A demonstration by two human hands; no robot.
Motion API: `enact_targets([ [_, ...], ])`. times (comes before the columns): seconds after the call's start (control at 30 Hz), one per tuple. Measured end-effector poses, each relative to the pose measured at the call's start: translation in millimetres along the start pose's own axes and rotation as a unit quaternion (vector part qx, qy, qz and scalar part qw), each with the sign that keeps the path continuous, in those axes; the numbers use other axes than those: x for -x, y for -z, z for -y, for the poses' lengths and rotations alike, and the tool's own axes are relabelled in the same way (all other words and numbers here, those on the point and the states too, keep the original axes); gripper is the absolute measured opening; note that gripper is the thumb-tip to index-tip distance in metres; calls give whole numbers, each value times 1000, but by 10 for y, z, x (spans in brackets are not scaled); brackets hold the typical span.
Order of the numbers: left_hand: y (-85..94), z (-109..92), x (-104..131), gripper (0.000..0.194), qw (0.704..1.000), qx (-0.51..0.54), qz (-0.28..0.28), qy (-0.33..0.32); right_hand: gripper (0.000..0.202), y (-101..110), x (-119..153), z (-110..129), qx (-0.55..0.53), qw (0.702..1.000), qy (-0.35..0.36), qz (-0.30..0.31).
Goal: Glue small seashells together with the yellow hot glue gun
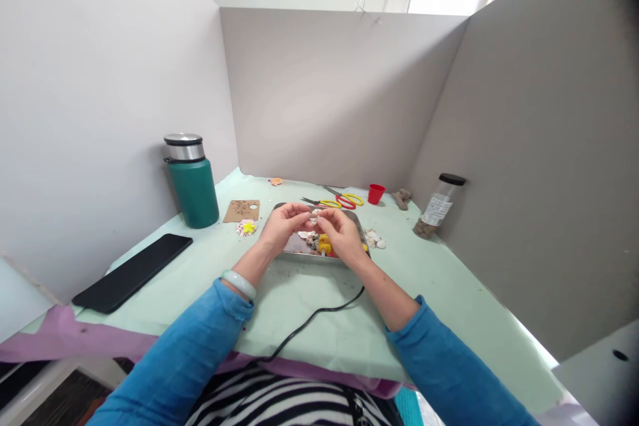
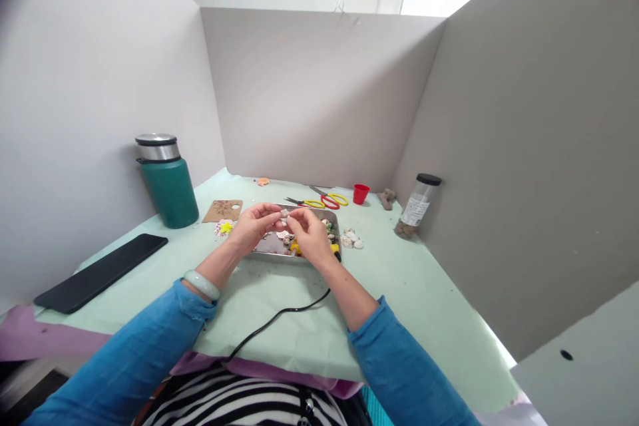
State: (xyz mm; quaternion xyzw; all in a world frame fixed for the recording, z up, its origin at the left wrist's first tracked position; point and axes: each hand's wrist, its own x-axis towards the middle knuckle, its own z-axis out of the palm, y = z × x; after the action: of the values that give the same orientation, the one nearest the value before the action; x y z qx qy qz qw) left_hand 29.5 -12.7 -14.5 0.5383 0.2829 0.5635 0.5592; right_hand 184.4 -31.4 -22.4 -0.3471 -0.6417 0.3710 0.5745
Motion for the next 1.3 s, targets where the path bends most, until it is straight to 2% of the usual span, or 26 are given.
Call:
enact_targets([
  [0.2,-2,2,22,33,999,-23,27,-1,19,0,-16,-26,-11,1000,7,-12],
  [0.37,-29,-3,40,37,994,-88,52,-41,20,22,-30,-37,-12,1000,-3,-22],
  [0.5,-72,-5,39,30,987,-143,36,-69,20,20,-29,-20,-14,1000,-14,-23],
  [1.0,-58,23,19,23,983,-164,-3,-84,24,16,-31,-85,9,999,3,-34],
  [1.3,-24,30,12,25,973,-211,9,-89,21,30,-30,-82,70,996,33,-44],
])
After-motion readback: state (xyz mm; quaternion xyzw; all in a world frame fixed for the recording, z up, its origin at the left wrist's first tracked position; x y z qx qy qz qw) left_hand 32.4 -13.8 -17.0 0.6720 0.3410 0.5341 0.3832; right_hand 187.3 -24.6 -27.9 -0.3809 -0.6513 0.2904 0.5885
